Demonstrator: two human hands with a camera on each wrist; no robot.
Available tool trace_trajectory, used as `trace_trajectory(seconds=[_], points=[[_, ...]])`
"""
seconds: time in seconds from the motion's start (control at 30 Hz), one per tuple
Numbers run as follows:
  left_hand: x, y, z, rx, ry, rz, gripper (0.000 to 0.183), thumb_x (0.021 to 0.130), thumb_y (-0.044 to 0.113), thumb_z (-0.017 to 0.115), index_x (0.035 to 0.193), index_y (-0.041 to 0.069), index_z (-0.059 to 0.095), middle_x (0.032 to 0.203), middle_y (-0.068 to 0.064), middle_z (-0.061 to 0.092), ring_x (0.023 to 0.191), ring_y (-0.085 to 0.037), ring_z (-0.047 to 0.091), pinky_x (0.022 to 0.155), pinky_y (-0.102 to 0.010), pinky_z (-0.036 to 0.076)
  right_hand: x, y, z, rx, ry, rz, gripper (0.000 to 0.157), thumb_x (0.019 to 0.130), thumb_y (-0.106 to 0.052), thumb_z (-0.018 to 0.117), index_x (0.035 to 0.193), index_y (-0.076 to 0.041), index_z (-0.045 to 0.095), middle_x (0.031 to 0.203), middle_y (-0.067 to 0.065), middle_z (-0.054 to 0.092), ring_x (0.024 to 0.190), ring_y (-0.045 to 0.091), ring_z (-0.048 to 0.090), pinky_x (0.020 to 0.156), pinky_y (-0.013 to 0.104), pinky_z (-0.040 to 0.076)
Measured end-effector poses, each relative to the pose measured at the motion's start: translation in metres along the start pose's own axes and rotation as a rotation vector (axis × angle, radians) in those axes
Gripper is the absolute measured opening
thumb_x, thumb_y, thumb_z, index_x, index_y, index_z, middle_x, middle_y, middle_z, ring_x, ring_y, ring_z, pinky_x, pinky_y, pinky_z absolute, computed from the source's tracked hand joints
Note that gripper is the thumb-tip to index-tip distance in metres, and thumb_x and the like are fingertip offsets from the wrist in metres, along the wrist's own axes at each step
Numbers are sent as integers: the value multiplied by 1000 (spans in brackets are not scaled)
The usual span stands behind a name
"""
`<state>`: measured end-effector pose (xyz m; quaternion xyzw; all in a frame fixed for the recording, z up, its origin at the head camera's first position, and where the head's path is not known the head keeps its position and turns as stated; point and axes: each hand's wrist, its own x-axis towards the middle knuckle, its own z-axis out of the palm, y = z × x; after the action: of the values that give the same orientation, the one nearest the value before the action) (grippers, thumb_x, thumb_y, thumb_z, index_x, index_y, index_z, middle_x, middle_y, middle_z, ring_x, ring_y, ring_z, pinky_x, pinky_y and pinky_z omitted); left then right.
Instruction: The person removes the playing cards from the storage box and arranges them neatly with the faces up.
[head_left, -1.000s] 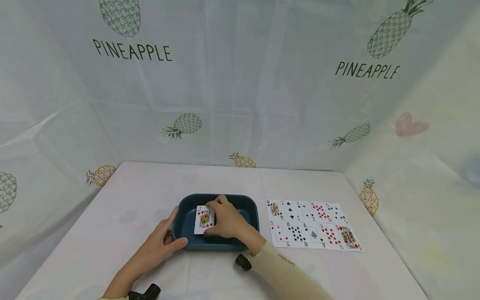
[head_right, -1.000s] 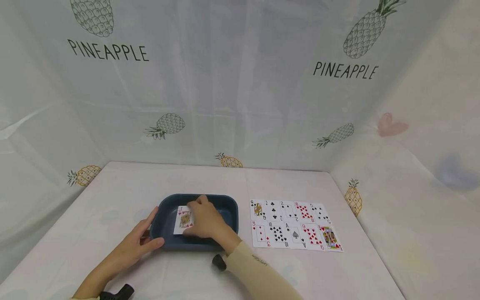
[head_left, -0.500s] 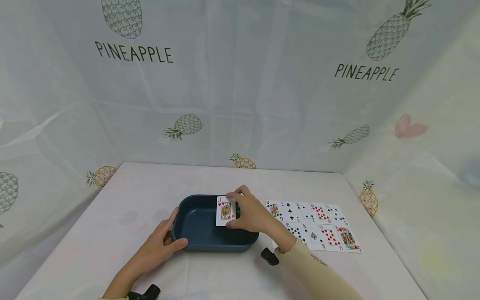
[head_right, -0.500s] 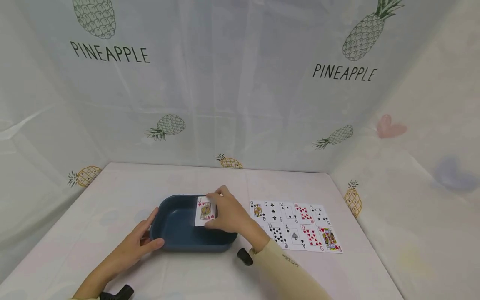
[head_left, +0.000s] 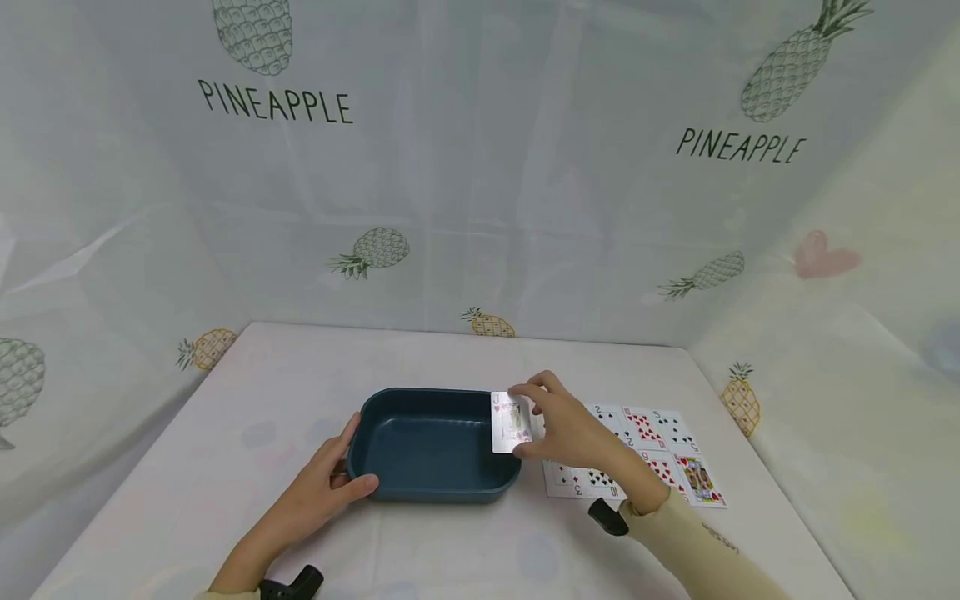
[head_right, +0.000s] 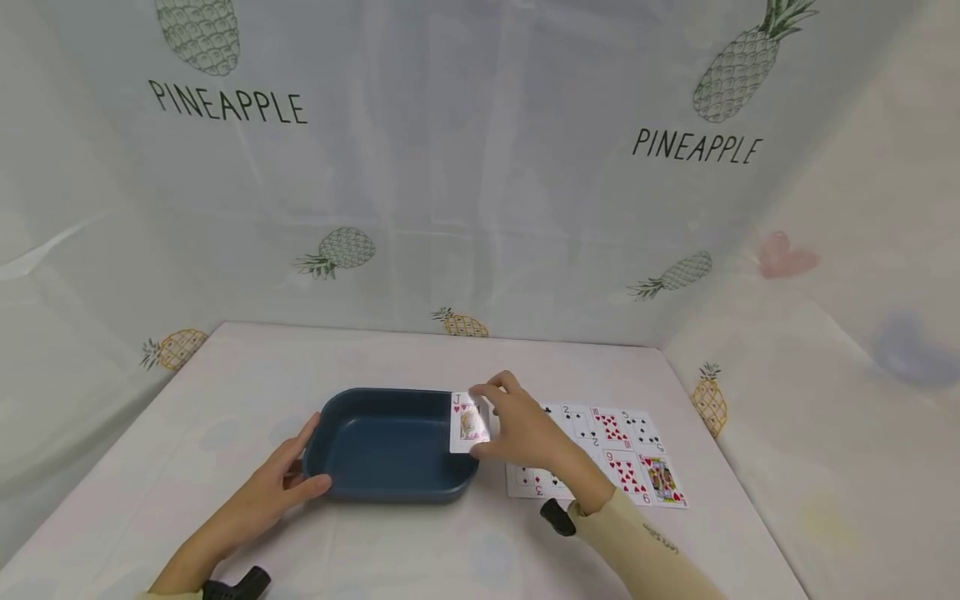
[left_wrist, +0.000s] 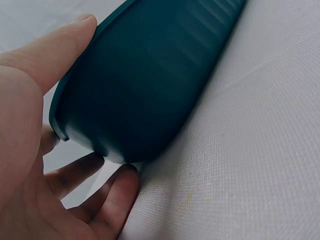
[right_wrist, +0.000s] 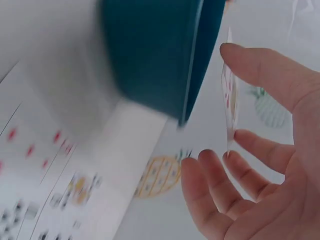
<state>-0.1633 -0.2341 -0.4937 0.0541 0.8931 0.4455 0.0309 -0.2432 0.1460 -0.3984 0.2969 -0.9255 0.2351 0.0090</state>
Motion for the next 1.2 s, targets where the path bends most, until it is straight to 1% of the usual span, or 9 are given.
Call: trace_trajectory(seconds=[0.13, 0.2, 0.3, 0.4, 0.53, 0.7, 0.8, 1.0, 1.2], points=[[1, 0, 0, 15, 2, -1, 91, 89, 51, 67, 155, 43, 5, 137, -11, 40, 101, -18, 49, 81, -28, 43, -15, 21, -12, 0, 5, -2, 82, 68, -29, 90, 140, -17, 52, 130, -3, 42, 99, 16, 56, 70, 24, 51], [1, -1, 1, 6, 1, 0, 91, 89, 49, 67, 155, 42, 5, 140, -11, 39, 103, -18, 49, 83, -28, 44, -23, 32, -19, -6, 1, 3, 82, 68, -28, 90, 140, -18, 52, 131, -3, 42, 100, 17, 55, 70, 24, 51], [1, -2, 2, -16, -4, 4, 91, 90, 47, 67, 157, 39, 6, 140, -12, 39, 103, -19, 49, 83, -27, 44, -37, 49, -25, -41, -7, 18, 82, 69, -31, 90, 140, -20, 51, 132, -5, 41, 101, 16, 54, 72, 24, 51], [1, -2, 3, -28, -7, 3, 91, 90, 47, 67, 157, 38, 7, 140, -12, 39, 104, -18, 50, 83, -26, 45, -52, 67, -31, -56, -11, 12, 81, 69, -29, 90, 140, -18, 52, 133, -2, 42, 100, 19, 54, 74, 27, 52], [1, -1, 2, -40, -10, -1, 90, 90, 46, 67, 157, 39, 8, 142, -11, 38, 110, -17, 52, 86, -26, 46, -72, 96, -41, -67, -13, 0, 82, 68, -29, 91, 139, -17, 53, 133, 0, 42, 97, 18, 55, 75, 30, 53], [0, -1, 2, -51, -9, -4, 90, 90, 45, 68, 157, 38, 8, 143, -10, 37, 116, -18, 52, 89, -27, 47, -99, 134, -56, -89, -21, 3, 80, 68, -30, 90, 139, -17, 53, 130, -2, 42, 94, 11, 54, 73, 27, 53], [0, -1, 2, -59, -14, -4, 90, 90, 45, 68, 157, 39, 8, 143, -11, 36, 116, -19, 52, 90, -26, 47, -116, 153, -65, -97, -16, 3, 79, 68, -31, 90, 137, -14, 55, 128, 1, 44, 91, 11, 53, 70, 26, 52], [-1, 0, 0, -51, -10, 0, 89, 90, 44, 68, 156, 40, 8, 140, -11, 38, 111, -17, 52, 86, -25, 47, -145, 179, -83, -95, -49, 0, 75, 69, -34, 89, 131, -7, 56, 123, 6, 47, 89, 11, 54, 67, 27, 50], [-1, 3, 0, -50, -21, 1, 90, 91, 43, 67, 157, 38, 6, 140, -13, 38, 102, -19, 49, 81, -25, 44, -168, 205, -97, -124, -68, 74, 76, 68, -41, 88, 130, -9, 58, 120, 3, 48, 90, 8, 54, 67, 26, 49]])
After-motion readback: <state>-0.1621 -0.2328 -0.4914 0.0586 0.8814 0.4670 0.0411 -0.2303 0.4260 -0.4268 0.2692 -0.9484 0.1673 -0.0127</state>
